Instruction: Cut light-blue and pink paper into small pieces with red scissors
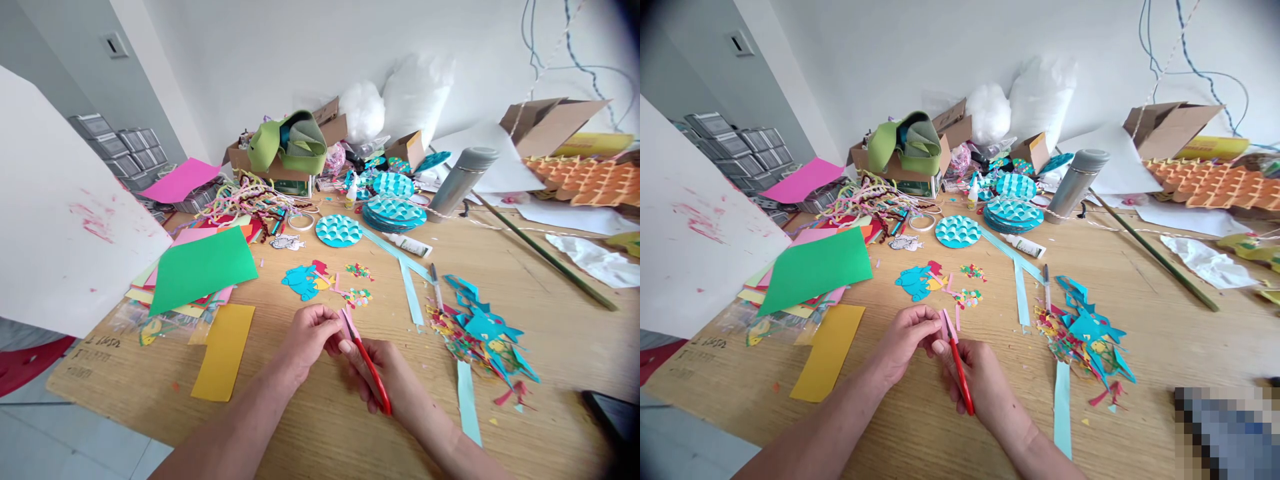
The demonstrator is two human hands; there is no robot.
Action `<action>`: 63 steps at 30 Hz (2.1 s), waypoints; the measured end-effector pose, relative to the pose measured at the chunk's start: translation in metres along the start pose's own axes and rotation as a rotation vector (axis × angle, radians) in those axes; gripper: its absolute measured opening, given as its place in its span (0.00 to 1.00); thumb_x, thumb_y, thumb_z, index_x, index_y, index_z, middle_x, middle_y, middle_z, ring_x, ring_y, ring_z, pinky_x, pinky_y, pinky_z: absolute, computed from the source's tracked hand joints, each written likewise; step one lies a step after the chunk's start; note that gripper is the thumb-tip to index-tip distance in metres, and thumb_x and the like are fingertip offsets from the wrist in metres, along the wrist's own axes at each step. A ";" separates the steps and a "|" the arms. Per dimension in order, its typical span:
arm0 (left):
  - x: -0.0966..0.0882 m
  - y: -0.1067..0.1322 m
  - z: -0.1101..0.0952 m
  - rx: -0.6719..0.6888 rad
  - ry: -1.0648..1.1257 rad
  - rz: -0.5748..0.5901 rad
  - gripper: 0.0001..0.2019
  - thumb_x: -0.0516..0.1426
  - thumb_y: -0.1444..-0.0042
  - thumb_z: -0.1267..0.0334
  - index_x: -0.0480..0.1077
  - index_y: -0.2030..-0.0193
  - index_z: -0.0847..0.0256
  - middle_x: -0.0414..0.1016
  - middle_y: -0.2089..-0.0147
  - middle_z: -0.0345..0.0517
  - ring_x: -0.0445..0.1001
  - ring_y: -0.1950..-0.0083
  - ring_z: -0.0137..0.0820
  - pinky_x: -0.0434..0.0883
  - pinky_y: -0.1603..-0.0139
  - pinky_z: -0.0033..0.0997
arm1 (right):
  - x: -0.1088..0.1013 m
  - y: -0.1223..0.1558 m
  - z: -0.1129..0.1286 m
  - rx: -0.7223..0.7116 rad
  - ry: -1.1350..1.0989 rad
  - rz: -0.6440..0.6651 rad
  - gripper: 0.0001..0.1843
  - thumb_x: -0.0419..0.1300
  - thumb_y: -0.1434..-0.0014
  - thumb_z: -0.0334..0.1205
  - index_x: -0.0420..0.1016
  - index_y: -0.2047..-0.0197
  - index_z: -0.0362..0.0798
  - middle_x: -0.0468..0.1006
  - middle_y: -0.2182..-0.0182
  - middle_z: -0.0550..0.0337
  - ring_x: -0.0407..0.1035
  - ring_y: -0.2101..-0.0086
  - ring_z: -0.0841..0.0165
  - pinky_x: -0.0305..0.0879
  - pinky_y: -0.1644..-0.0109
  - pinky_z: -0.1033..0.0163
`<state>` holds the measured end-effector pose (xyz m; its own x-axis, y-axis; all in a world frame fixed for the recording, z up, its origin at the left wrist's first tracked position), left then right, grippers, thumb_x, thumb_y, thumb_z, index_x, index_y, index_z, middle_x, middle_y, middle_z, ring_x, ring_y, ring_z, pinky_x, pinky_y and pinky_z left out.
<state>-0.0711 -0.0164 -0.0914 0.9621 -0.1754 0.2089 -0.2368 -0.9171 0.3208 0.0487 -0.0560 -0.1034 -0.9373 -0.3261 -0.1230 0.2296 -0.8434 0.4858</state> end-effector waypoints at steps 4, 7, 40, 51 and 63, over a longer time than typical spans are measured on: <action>0.001 0.000 0.001 0.006 0.019 0.017 0.10 0.60 0.55 0.59 0.65 0.76 0.63 0.69 0.80 0.39 0.64 0.80 0.23 0.61 0.78 0.23 | 0.000 0.000 0.000 0.009 -0.049 0.018 0.35 0.51 0.55 0.76 0.61 0.78 0.48 0.64 0.91 0.67 0.55 0.91 0.77 0.49 0.88 0.71; 0.001 0.001 0.000 0.011 0.043 0.023 0.10 0.60 0.55 0.60 0.65 0.76 0.63 0.69 0.79 0.39 0.64 0.80 0.23 0.61 0.78 0.24 | -0.001 0.002 0.002 0.027 -0.055 0.007 0.35 0.51 0.55 0.76 0.61 0.79 0.48 0.63 0.91 0.67 0.55 0.91 0.77 0.48 0.88 0.71; -0.017 -0.004 -0.011 0.087 0.153 -0.225 0.11 0.63 0.59 0.60 0.69 0.74 0.66 0.75 0.76 0.45 0.72 0.75 0.27 0.68 0.76 0.23 | 0.005 0.007 0.003 -0.054 0.067 0.087 0.38 0.45 0.50 0.76 0.65 0.76 0.46 0.69 0.86 0.61 0.62 0.86 0.75 0.53 0.84 0.71; -0.011 -0.002 -0.013 0.046 0.196 -0.199 0.11 0.63 0.59 0.60 0.69 0.74 0.66 0.75 0.77 0.45 0.73 0.77 0.28 0.73 0.74 0.27 | 0.005 0.007 0.004 -0.102 0.099 0.131 0.35 0.46 0.46 0.72 0.64 0.76 0.46 0.69 0.85 0.62 0.63 0.85 0.75 0.53 0.82 0.71; -0.011 -0.003 -0.009 0.036 0.207 -0.177 0.11 0.63 0.59 0.61 0.69 0.74 0.65 0.76 0.77 0.45 0.74 0.77 0.28 0.73 0.74 0.27 | 0.007 0.004 -0.001 -0.084 0.099 0.125 0.34 0.46 0.46 0.72 0.64 0.76 0.46 0.68 0.86 0.63 0.61 0.87 0.76 0.50 0.85 0.73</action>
<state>-0.0822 -0.0079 -0.0861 0.9390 0.0623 0.3383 -0.0591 -0.9397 0.3370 0.0439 -0.0625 -0.1034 -0.8708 -0.4675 -0.1524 0.3678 -0.8250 0.4291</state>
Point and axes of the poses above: each hand's wrist, its own y-axis away from the middle knuckle, its own x-axis out of the palm, z = x × y, the point moved 3 cm from there along -y, towards the middle knuckle
